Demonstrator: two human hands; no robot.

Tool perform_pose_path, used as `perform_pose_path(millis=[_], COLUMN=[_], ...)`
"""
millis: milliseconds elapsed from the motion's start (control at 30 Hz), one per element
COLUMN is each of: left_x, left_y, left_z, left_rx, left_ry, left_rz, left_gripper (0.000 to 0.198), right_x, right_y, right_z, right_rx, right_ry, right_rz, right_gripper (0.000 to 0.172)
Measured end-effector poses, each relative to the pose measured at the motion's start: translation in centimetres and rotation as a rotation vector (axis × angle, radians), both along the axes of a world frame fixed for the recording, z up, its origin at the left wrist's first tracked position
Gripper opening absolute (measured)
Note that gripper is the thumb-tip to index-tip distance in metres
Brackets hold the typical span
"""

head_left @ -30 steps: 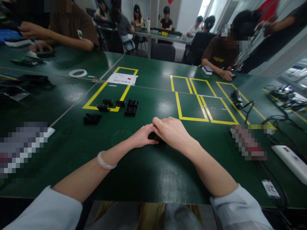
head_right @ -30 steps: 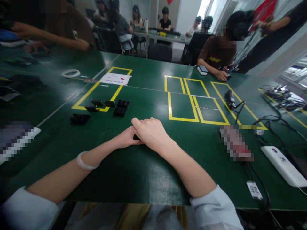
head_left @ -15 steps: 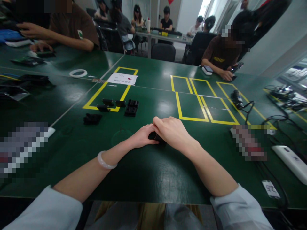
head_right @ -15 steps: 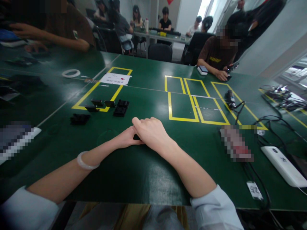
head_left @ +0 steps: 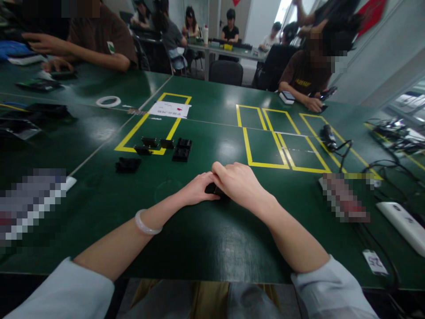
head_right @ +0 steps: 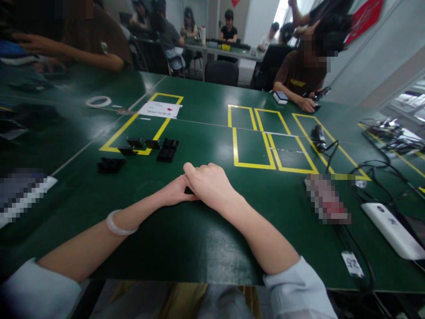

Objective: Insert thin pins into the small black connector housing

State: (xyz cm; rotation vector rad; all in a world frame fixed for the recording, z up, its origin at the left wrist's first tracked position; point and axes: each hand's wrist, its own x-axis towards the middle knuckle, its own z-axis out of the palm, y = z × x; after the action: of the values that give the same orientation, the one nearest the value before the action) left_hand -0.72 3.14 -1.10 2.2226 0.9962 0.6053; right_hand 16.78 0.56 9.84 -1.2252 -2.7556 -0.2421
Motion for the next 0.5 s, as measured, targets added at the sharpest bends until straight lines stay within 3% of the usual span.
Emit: perform_pose_path(millis=[267,500], left_x=[0.10,0.02], left_y=[-0.03,-0.05], left_z=[0.04,0.09], left_rx=[0.013,-0.002], left_ry=[-0.009,-0.005], left_rz=[0.021,-0.001], left_gripper=[0.042,0.033], right_x=[-0.11,-0.07], right_y=[-0.34,-0.03], right_z=[0.28,0.10], right_rx=[-0.017,0.000], right_ry=[0.053,0.009], right_rz=[0.015,-0.001], right_gripper=[0.019,0.026])
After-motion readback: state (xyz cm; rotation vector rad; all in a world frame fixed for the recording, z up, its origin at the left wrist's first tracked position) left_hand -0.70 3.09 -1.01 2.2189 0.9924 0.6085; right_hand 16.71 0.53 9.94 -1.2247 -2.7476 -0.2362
